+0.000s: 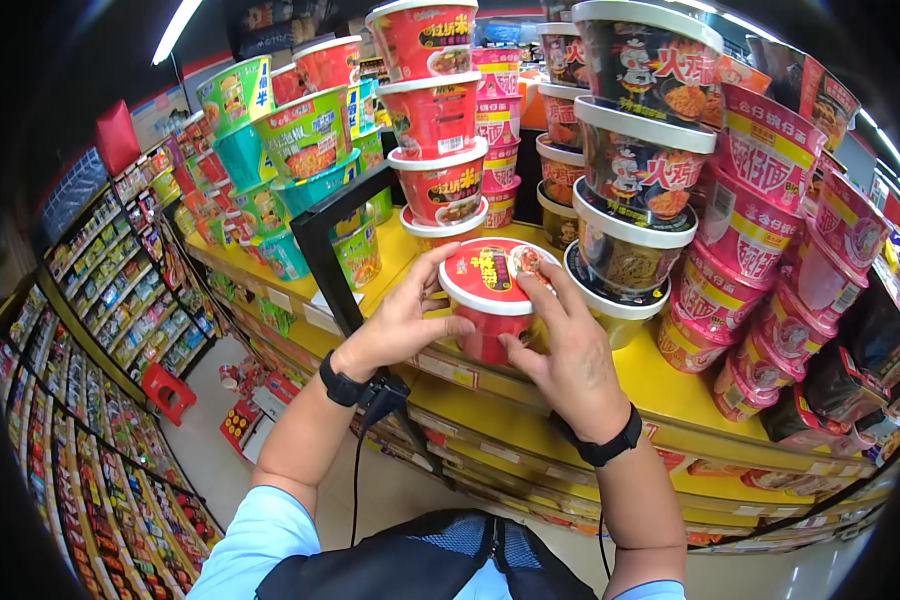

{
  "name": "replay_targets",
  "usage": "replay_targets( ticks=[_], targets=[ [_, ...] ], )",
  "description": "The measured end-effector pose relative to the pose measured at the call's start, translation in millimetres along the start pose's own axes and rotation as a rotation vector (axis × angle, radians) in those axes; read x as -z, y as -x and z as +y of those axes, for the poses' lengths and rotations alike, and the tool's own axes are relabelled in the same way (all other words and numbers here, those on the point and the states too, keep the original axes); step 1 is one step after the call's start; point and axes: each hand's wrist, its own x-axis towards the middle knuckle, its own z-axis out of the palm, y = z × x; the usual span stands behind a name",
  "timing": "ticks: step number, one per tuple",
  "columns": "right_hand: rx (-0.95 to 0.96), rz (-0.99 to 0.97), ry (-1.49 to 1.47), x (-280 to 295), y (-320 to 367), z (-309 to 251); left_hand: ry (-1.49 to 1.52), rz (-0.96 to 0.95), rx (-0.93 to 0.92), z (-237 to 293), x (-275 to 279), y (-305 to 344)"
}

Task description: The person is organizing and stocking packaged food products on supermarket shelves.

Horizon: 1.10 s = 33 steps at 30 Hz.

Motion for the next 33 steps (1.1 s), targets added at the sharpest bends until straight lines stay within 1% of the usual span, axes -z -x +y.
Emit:
replay_targets(
  ticks=[6, 9, 10, 13, 14, 15, 17, 18, 19, 20, 21, 22, 23, 25, 27, 28, 29, 31, 32, 33],
  targets=[
    [0.01, -0.029, 0.086, -13.1, -5.1, -1.4, -0.043, -0.006, 0.0, -8.1, 5.4, 0.7],
    [-0.025, -0.048, 0.113, -10.4, -5.3, -4.8, -0.462, -0.02, -0.01, 14.0, 10.1, 8.3],
    [-0.032, -0.055, 0.121, -9.7, -5.3, -4.4, -0.631, 0.005, -0.079, 27.7, 11.3, 10.9],
    [-0.028, -0.036, 0.145, -8.0, -9.6, -5.1, -0.909, -0.019, -0.263, 62.8, 29.7, 8.3],
    [-0.024, -0.027, 0.154, -8.0, -10.8, -4.8, -0.967, 0.03, -0.316, 75.2, 40.0, 2.5],
    [-0.019, -0.017, 0.163, -7.9, -12.1, -4.9, -0.974, 0.075, -0.324, 97.5, 48.4, -5.1],
    [-0.011, -0.002, 0.16, -6.5, -14.6, -6.7, -0.88, 0.154, -0.267, 135.2, 71.9, -32.2],
    [-0.006, 0.002, 0.161, -5.5, -15.3, -8.5, -1.009, 0.201, -0.314, 151.4, 88.9, -52.2],
    [0.002, 0.014, 0.157, -5.1, -16.0, -9.9, -1.007, 0.307, -0.379, 162.6, 101.2, -73.5],
    [0.01, 0.024, 0.155, -5.4, -16.5, -10.5, -1.029, 0.345, -0.45, 171.3, 120.5, -99.8],
    [0.017, 0.033, 0.154, -5.6, -16.4, -10.4, -1.07, 0.393, -0.482, 181.7, 131.7, -121.6],
    [0.04, 0.043, 0.173, -6.5, -16.0, -8.5, -1.148, 0.437, -0.556, 185.2, 143.9, -143.6],
    [0.034, 0.037, 0.187, -5.9, -16.4, -9.1, -1.201, 0.458, -0.571, 184.4, 156.6, -166.4],
    [0.02, 0.025, 0.215, -5.2, -17.4, -11.6, -1.358, 0.477, -0.695, 179.2, 167.2, -199.7],
    [0.023, 0.001, 0.254, -4.8, -14.5, -12.1, -1.247, 0.338, -0.483, 180.6, 167.0, -219.3],
    [0.011, -0.003, 0.263, -4.1, -12.1, -15.2, -1.09, 0.239, -0.333, 182.5, 167.5, -226.5],
    [-0.003, -0.01, 0.272, -2.7, -8.4, -16.7, -0.957, 0.185, -0.198, 183.6, 167.9, -230.2],
    [-0.021, 0.017, 0.289, 1.2, 1.5, -16.6, -1.001, 0.256, -0.461, 163.6, 181.7, -246.9],
    [-0.025, 0.046, 0.293, 3.5, 7.2, -16.3, -0.906, 0.363, -0.528, 158.6, 176.2, -246.8],
    [-0.032, 0.076, 0.296, 5.7, 13.2, -16.1, -0.926, 0.417, -0.566, 155.4, 179.0, -250.7]
  ],
)
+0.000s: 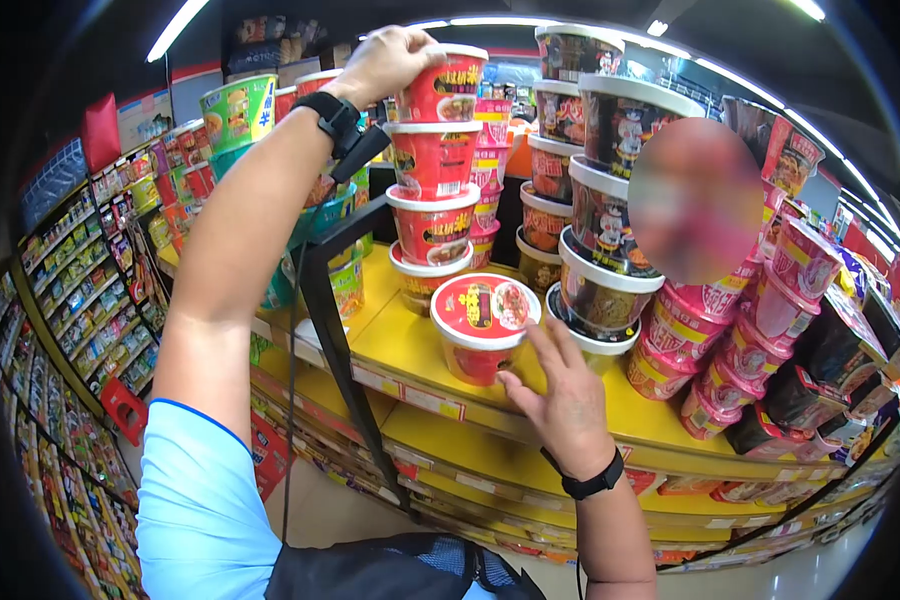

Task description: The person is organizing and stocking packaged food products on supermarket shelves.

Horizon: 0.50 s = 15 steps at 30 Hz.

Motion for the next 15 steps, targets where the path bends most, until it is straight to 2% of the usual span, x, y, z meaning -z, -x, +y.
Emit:
replay_targets(
  ticks=[2, 3, 6, 8, 10, 12, 14, 15],
  targets=[
    [-0.015, 0.044, -0.018, 8.4, 7.5, 1.9, 0.022, 0.034, 0.049, 0.5, 0.2, -4.9],
    [-0.011, 0.059, -0.037, 13.6, 10.2, 2.7, 0.031, 0.181, -0.076, 64.3, 34.9, 3.5],
    [-0.052, 0.095, -0.072, 25.3, 19.9, 1.5, 0.318, 0.167, -0.123, 115.7, 56.7, 35.9],
    [-0.078, 0.112, -0.105, 30.1, 24.4, 2.5, 0.281, 0.186, -0.115, 150.6, 59.5, 75.9],
    [-0.081, 0.122, -0.143, 34.5, 23.2, -0.6, 0.142, 0.073, -0.261, 160.6, 53.0, 119.9],
    [-0.089, 0.125, -0.203, 34.5, 18.1, -5.7, 0.192, 0.068, -0.186, 158.0, 39.7, 151.1],
    [-0.081, 0.089, -0.209, 29.2, 15.1, -6.6, 0.385, 0.04, -0.045, 156.4, 7.7, 186.8],
    [-0.076, 0.074, -0.202, 24.6, 13.9, -6.7, 0.328, 0.045, -0.104, 151.1, -4.6, 198.5]
  ],
)
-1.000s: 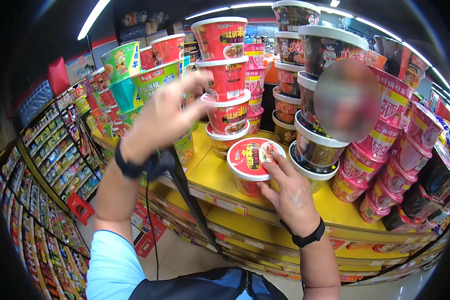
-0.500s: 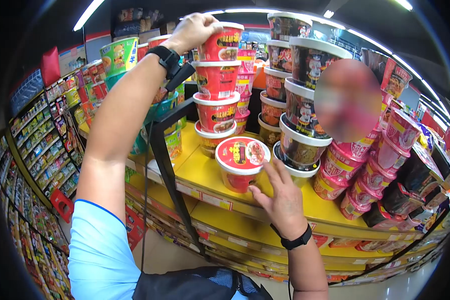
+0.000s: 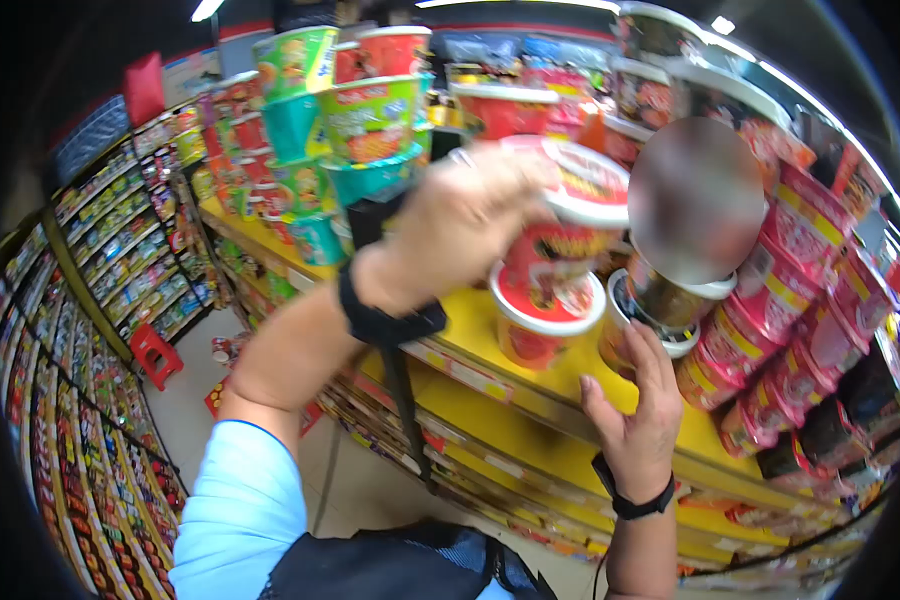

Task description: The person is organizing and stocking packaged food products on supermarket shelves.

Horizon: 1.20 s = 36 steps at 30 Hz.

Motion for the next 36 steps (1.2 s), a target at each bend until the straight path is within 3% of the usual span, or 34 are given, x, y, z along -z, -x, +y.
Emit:
replay_targets(
  ticks=[1, 9, 12, 15, 19, 24, 31, 36],
  targets=[
    [0.011, -0.013, 0.006, -5.3, -2.8, 1.2, -0.061, -0.006, -0.061, -8.6, -6.0, 8.8],
    [0.041, -0.023, 0.055, -27.2, -22.2, -2.8, 0.053, -0.105, 0.051, -24.9, -10.3, 29.7],
    [0.032, -0.047, 0.077, -33.6, -26.7, 3.7, 0.025, -0.018, 0.107, -19.9, -14.6, 38.2],
    [-0.016, -0.076, 0.0, -36.6, -30.0, 4.5, 0.173, 0.001, 0.256, -29.2, -29.8, 53.5],
    [-0.057, -0.07, -0.097, -44.2, -31.3, 8.8, 0.845, 0.037, 0.467, -37.3, -63.1, 64.2],
    [-0.11, -0.037, -0.222, -41.5, -33.4, 7.8, 0.765, -0.014, 0.484, -23.8, -65.9, 63.9],
    [-0.004, -0.068, -0.071, -38.0, -32.4, 16.8, 0.491, 0.049, 0.389, -19.7, -77.7, 70.7],
    [0.023, -0.086, -0.09, -36.6, -28.5, 18.3, 0.494, 0.047, 0.456, -18.1, -86.0, 83.8]
  ],
)
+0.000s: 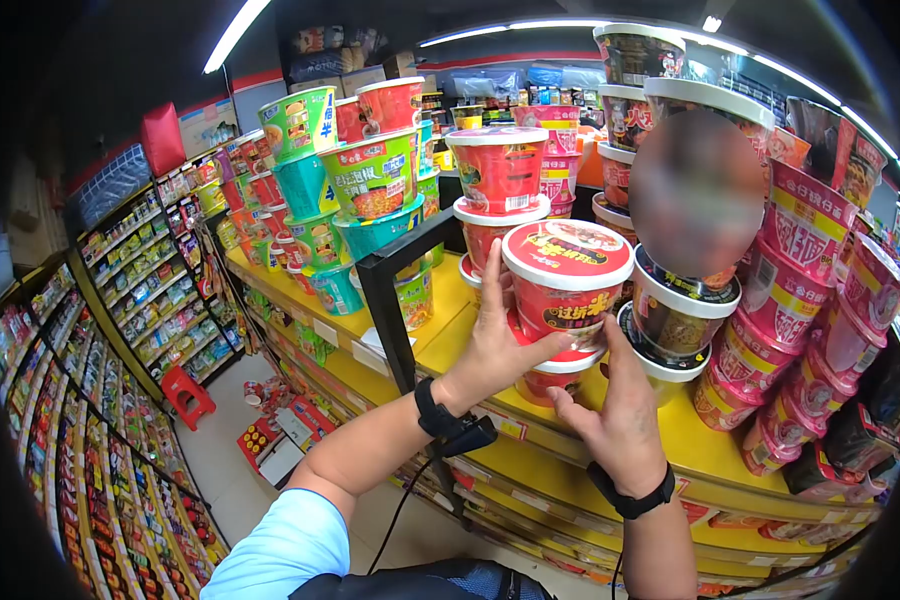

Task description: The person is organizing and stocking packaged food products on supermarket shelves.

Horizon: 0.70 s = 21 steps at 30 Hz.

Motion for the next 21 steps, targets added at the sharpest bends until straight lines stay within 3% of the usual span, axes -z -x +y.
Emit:
replay_targets(
  ticks=[4, 8, 11, 15, 17, 19, 21],
  targets=[
    [-0.03, -0.01, -0.03, 3.7, 5.4, -0.8, 0.027, 0.04, -0.004, -11.8, 0.6, 12.1],
    [-0.066, 0.019, -0.081, 20.3, 25.7, -5.0, -0.062, 0.138, 0.139, -0.5, 6.1, 44.6],
    [-0.117, 0.067, -0.117, 34.7, 54.9, -4.3, -0.21, 0.109, 0.074, 26.4, 20.7, 64.7],
    [-0.147, 0.088, -0.179, 42.4, 78.0, 6.6, -0.54, 0.07, -0.284, 91.2, 70.9, 7.6],
    [-0.156, 0.101, -0.209, 44.0, 84.0, 6.4, -0.511, 0.087, -0.31, 117.9, 83.5, -34.1],
    [-0.057, 0.129, -0.164, 46.0, 77.1, 3.7, -0.311, 0.083, -0.117, 136.3, 86.6, -54.1],
    [0.041, 0.142, -0.098, 54.9, 54.6, -8.0, -0.213, 0.078, -0.094, 135.9, 82.2, -48.9]
  ],
)
